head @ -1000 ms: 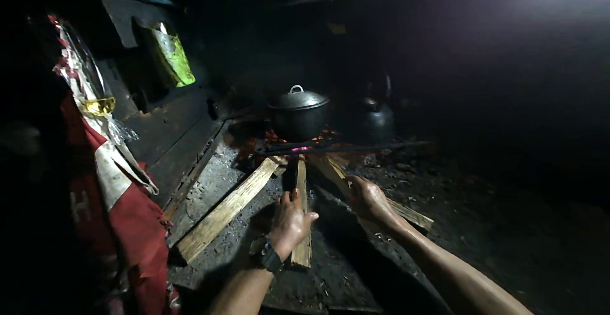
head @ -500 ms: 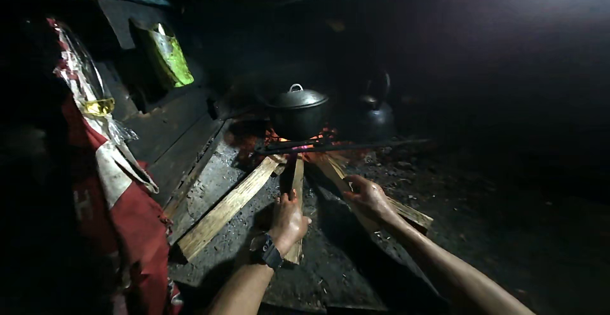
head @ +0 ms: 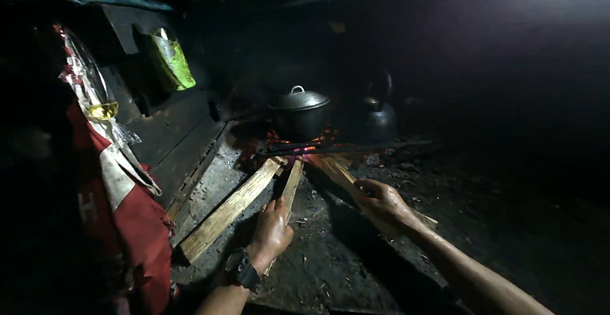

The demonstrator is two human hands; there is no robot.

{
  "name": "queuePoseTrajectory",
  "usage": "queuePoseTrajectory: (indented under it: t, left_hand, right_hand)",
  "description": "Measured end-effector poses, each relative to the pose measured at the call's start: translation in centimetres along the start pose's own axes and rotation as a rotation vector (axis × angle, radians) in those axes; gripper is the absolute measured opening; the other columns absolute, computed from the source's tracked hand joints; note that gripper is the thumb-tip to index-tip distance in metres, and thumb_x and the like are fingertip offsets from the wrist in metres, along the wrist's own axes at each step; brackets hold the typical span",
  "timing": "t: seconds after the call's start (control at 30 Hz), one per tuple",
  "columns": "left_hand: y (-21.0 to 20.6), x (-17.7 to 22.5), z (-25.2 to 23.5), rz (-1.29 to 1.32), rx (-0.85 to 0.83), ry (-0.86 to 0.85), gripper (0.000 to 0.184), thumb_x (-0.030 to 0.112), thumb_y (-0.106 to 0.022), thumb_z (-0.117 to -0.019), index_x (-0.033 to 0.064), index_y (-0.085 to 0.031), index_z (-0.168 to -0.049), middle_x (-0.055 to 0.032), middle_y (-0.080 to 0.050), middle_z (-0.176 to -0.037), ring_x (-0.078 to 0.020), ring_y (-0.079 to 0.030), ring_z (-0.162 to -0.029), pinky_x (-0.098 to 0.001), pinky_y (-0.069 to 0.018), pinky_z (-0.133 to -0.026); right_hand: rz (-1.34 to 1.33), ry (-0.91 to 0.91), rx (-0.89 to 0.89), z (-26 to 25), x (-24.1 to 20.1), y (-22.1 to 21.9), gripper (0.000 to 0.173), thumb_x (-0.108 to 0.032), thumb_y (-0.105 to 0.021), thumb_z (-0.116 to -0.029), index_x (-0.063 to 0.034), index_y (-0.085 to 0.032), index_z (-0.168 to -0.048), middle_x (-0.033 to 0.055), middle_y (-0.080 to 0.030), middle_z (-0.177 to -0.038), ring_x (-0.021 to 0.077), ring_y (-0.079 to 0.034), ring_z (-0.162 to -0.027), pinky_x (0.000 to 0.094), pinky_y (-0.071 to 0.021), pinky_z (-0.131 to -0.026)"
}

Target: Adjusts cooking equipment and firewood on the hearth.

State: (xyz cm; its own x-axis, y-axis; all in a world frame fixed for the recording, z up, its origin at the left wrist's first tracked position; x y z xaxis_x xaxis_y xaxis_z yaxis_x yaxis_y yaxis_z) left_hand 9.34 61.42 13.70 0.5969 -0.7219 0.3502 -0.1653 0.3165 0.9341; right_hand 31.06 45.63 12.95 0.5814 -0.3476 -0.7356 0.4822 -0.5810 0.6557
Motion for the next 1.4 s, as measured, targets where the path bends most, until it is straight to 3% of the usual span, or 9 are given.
queuePoseTrajectory:
  t: [0.2,0.47,0.53,0.7,1.03,1.27,1.4]
  left_hand:
    - [0.1,-2.0,-0.3,-0.013,0.002,-0.015,0.073,0.007,-0.065,-0.0941,-0.0044,-0.03,-0.157,-0.0251,-0.042,-0.156,-0.0391,-0.039,-0.146,-0.048,-0.026,-0.122]
    - [0.5,-3.1,-0.5,0.066,0.007,0.01,0.066,0.008,-0.062,-0.0966,-0.0022,-0.035,-0.156,-0.024,-0.046,-0.154,-0.0377,-0.041,-0.145,-0.0485,-0.0276,-0.122]
    - [0.6,-3.2,-0.6,0.122,0.015,0.023,0.063,0.008,-0.06,-0.0974,-0.0004,-0.037,-0.156,-0.0235,-0.049,-0.151,-0.037,-0.044,-0.143,-0.0487,-0.0297,-0.121]
    - [0.9,-3.6,-0.7,0.303,0.021,0.052,0.054,0.01,-0.056,-0.1,0.0038,-0.044,-0.153,-0.0258,-0.06,-0.137,-0.0381,-0.059,-0.129,-0.0535,-0.0441,-0.109]
    - [0.8,-3.9,-1.2,0.645,0.017,-0.003,0.042,0.006,-0.046,-0.1045,0.0,-0.052,-0.146,-0.0201,-0.058,-0.143,-0.028,-0.056,-0.132,-0.0456,-0.0423,-0.111]
    - [0.7,-3.6,-1.4,0.432,-0.003,0.007,0.044,0.009,-0.043,-0.1056,0.003,-0.05,-0.149,-0.0218,-0.059,-0.141,-0.0325,-0.056,-0.132,-0.0506,-0.0416,-0.112]
    - [1.4,-2.5,-1.1,0.238,-0.022,0.018,0.048,0.011,-0.048,-0.1058,0.0041,-0.045,-0.153,-0.0234,-0.06,-0.139,-0.0348,-0.058,-0.13,-0.0501,-0.0427,-0.112]
  right_hand:
    - [0.036,0.001,-0.024,0.1,-0.1,0.6,0.034,-0.006,-0.063,-0.0991,0.0028,-0.062,-0.132,0.0235,-0.068,-0.115,0.0326,-0.067,-0.1,0.0478,-0.0514,-0.092]
    - [0.037,0.003,0.005,0.2,0.1,0.7,0.033,-0.005,-0.064,-0.0974,0.0018,-0.064,-0.13,0.0219,-0.07,-0.11,0.0305,-0.067,-0.095,0.0474,-0.0515,-0.09]
    - [0.033,0.014,0.011,0.2,0.2,0.7,0.032,-0.005,-0.063,-0.0981,0.0019,-0.065,-0.129,0.0218,-0.07,-0.108,0.0304,-0.067,-0.094,0.0475,-0.0515,-0.09]
    - [-0.032,-0.007,0.017,0.1,0.3,0.2,0.028,-0.006,-0.063,-0.0987,0.0,-0.067,-0.126,0.0177,-0.07,-0.102,0.0246,-0.065,-0.087,0.0438,-0.0518,-0.084]
    - [-0.053,-0.01,0.034,-0.1,0.4,-0.4,0.03,-0.004,-0.062,-0.0983,0.0017,-0.065,-0.128,0.0197,-0.07,-0.105,0.0257,-0.065,-0.091,0.0439,-0.0512,-0.086]
    - [0.152,-0.022,-0.032,0.0,-0.7,-0.6,0.033,-0.011,-0.06,-0.1022,0.0008,-0.063,-0.132,0.0236,-0.07,-0.11,0.0367,-0.068,-0.099,0.053,-0.0515,-0.092]
    - [0.182,-0.017,-0.002,0.2,-1.0,-0.9,0.033,-0.007,-0.059,-0.1008,0.0025,-0.062,-0.133,0.0266,-0.067,-0.12,0.0402,-0.066,-0.108,0.0541,-0.0499,-0.097]
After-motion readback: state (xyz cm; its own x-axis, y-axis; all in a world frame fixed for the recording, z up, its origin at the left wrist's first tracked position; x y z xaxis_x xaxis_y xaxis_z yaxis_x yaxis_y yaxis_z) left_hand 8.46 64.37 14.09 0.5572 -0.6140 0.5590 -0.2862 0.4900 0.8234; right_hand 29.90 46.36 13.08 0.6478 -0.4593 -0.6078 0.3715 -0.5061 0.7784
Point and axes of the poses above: each hand's wrist, its own z-axis away from the middle knuckle, its own y-axis out of the back of the hand, x = y × z, the point moved 1 cm from there along -z, towards the middle knuckle
